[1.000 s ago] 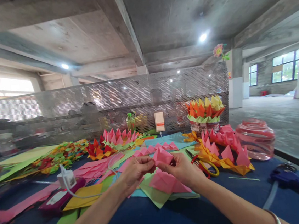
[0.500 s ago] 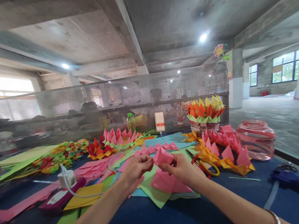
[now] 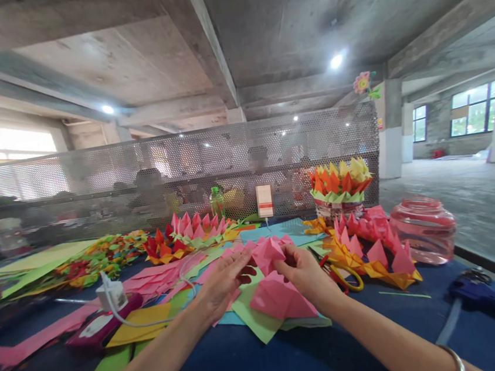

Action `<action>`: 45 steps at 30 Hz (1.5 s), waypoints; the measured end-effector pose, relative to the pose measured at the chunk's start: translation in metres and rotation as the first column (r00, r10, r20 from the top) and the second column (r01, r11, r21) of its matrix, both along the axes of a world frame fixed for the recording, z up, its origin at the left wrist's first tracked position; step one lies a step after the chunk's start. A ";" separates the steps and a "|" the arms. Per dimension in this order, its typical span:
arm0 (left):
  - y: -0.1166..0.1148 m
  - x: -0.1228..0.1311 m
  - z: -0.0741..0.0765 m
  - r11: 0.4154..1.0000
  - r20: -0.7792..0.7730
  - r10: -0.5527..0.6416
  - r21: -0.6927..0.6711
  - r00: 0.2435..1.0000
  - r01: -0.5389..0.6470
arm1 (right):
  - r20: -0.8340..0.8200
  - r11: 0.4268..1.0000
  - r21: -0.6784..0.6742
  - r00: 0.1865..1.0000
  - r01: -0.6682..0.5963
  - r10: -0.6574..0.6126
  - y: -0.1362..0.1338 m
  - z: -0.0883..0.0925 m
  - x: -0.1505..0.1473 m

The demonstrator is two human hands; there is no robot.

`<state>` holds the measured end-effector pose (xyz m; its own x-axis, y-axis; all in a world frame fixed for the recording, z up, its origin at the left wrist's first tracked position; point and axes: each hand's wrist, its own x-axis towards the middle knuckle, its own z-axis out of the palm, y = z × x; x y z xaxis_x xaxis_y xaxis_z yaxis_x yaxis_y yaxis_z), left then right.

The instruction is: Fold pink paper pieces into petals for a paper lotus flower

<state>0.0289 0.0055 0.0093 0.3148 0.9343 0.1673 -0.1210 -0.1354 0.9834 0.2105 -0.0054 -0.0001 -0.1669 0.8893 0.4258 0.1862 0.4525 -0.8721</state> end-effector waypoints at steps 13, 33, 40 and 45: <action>0.000 0.001 -0.001 0.989 -0.014 -0.084 -0.119 0.996 0.081 | 0.043 0.965 0.218 0.987 0.144 -0.157 -0.007 -0.001 -0.004; 0.002 0.000 -0.004 0.993 -0.075 -0.115 -0.028 0.991 0.114 | 0.343 0.879 0.475 0.912 0.039 -0.226 -0.009 0.005 -0.001; 0.000 -0.001 -0.004 0.978 -0.090 -0.209 -0.016 0.974 0.208 | 0.312 0.921 0.386 0.931 0.057 -0.189 -0.007 0.002 -0.001; 0.002 -0.001 -0.005 0.983 -0.114 -0.183 -0.024 0.976 0.181 | 0.295 0.927 0.373 0.942 0.040 -0.159 -0.008 0.001 -0.002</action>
